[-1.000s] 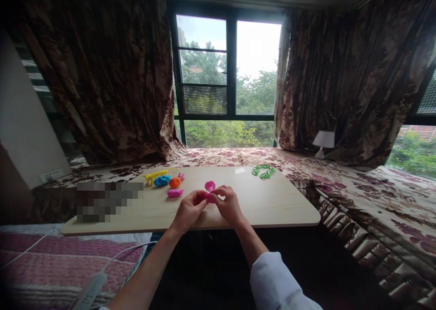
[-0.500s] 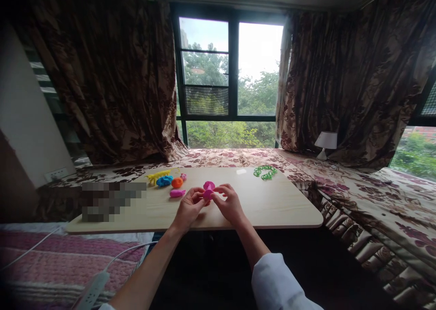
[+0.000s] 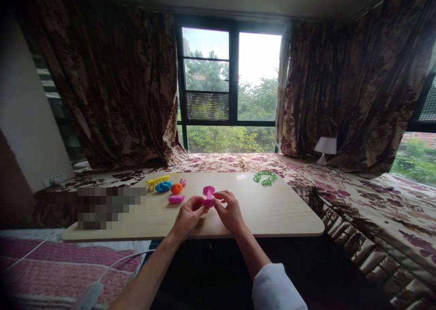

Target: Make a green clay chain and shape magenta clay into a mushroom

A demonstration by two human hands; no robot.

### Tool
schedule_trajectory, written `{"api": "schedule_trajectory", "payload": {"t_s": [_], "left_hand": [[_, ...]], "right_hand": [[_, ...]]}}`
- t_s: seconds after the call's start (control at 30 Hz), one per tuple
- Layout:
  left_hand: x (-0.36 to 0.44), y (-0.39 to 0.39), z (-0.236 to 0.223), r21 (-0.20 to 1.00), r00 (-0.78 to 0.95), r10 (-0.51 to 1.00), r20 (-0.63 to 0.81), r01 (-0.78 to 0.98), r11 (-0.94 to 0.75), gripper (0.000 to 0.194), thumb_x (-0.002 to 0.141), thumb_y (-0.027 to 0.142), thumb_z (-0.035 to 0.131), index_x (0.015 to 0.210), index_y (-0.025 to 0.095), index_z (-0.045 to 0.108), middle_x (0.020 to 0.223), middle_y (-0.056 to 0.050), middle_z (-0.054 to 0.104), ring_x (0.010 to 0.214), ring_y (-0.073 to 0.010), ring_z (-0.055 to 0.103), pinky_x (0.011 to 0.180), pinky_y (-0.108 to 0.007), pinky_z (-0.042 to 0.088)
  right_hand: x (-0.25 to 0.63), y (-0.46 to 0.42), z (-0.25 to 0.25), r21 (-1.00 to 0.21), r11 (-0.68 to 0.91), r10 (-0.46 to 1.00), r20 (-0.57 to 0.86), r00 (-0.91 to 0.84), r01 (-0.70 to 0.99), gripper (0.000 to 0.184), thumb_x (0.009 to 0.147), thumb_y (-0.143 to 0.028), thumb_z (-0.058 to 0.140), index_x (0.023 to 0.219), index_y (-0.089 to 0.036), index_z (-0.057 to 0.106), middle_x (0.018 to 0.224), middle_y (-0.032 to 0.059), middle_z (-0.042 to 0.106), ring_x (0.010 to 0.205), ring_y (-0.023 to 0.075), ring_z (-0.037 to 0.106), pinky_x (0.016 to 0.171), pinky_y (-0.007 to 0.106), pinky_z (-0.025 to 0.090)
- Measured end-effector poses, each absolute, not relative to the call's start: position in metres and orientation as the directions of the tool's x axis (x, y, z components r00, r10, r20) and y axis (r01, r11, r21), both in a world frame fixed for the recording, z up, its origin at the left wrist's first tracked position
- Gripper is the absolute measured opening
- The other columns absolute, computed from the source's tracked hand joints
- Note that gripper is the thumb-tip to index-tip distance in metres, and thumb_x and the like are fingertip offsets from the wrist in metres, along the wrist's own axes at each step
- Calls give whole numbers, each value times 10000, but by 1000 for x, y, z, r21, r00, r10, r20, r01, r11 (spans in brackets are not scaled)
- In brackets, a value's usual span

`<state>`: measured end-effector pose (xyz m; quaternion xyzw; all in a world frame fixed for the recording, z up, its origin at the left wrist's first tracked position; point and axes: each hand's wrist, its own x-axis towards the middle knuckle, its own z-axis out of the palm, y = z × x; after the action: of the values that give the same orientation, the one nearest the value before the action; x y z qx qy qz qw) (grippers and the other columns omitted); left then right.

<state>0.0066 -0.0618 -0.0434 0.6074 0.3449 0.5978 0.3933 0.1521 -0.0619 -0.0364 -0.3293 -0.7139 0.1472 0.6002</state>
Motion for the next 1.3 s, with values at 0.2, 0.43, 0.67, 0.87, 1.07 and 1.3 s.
{"api": "schedule_trajectory", "payload": {"t_s": [0.2, 0.43, 0.67, 0.87, 1.07, 1.3], "left_hand": [[8, -65, -42, 891, 102, 885, 454, -80, -447, 253, 650, 319, 679, 834, 193, 560, 671, 35, 614, 614, -99, 559, 573, -193, 413], [7, -66, -41, 907, 85, 905, 417, -105, -408, 264, 683, 361, 646, 856, 189, 545, 720, 9, 648, 645, -120, 587, 564, -205, 419], [8, -68, -38, 911, 88, 907, 412, -26, -412, 256, 641, 386, 673, 767, 180, 588, 639, 31, 600, 547, -91, 528, 490, -183, 386], [4, -66, -37, 914, 46, 918, 395, -116, -388, 254, 635, 361, 688, 759, 160, 596, 693, 7, 619, 684, -126, 581, 662, -239, 462], [6, -69, -35, 909, 101, 911, 399, -178, -378, 273, 668, 344, 665, 866, 177, 579, 741, 1, 647, 725, -137, 609, 721, -273, 477], [8, -63, -44, 915, 98, 910, 404, -58, -400, 222, 661, 360, 667, 742, 170, 588, 662, 2, 648, 649, -131, 606, 590, -218, 450]], "right_hand": [[152, -63, -34, -605, 740, 649, 757, -77, 296, 169, 841, -268, 509, 869, -217, 667, 856, 39, 613, 849, 172, 566, 728, 294, 469], [151, -64, -35, -617, 741, 654, 753, -75, 265, 137, 789, -291, 586, 873, -221, 668, 865, 42, 614, 816, 175, 577, 678, 289, 480], [151, -63, -36, -584, 751, 627, 777, -57, 308, 97, 793, -236, 583, 771, -227, 676, 799, 34, 628, 814, 185, 562, 775, 332, 448], [151, -64, -34, -647, 721, 678, 733, -56, 248, 182, 846, -251, 490, 939, -225, 644, 908, 40, 619, 848, 171, 576, 716, 288, 467], [149, -62, -37, -625, 734, 661, 748, -66, 264, 115, 775, -271, 596, 860, -216, 650, 869, 34, 609, 786, 164, 579, 678, 286, 474], [150, -63, -38, -571, 748, 618, 785, -42, 338, 83, 783, -226, 589, 758, -232, 668, 794, 35, 632, 832, 195, 566, 782, 344, 451]]}}
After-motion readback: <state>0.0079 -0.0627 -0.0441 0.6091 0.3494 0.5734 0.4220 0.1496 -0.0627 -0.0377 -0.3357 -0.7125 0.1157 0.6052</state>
